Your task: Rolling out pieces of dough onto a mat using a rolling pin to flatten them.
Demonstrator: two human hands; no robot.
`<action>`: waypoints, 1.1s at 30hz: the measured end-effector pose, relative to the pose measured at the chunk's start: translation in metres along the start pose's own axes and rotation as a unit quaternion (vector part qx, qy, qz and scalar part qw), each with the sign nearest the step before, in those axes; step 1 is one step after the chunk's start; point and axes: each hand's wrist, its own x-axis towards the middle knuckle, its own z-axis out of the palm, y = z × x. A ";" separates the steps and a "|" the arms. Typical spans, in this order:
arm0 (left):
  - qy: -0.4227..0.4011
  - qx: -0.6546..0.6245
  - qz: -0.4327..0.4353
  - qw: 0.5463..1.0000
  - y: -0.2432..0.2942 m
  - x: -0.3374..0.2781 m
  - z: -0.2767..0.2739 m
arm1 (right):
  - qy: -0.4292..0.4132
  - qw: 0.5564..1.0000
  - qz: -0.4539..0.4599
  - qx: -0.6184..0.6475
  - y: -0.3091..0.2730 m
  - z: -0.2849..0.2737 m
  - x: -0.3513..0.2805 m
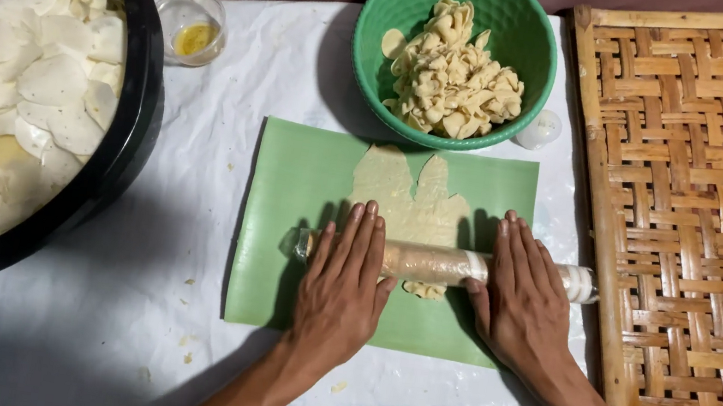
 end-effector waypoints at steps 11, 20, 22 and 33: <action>0.040 0.051 -0.045 0.997 -0.039 0.061 0.013 | -0.078 0.988 0.133 0.030 0.016 0.002 0.049; 0.089 0.103 0.005 0.991 -0.008 -0.001 0.012 | 0.042 0.997 0.046 -0.054 0.000 0.023 -0.010; 0.092 0.096 0.007 0.991 0.003 -0.020 0.006 | 0.068 0.995 0.032 -0.060 -0.007 0.019 -0.029; -0.003 0.026 -0.029 0.999 -0.009 0.001 0.008 | -0.008 0.999 0.027 0.026 -0.003 0.001 -0.001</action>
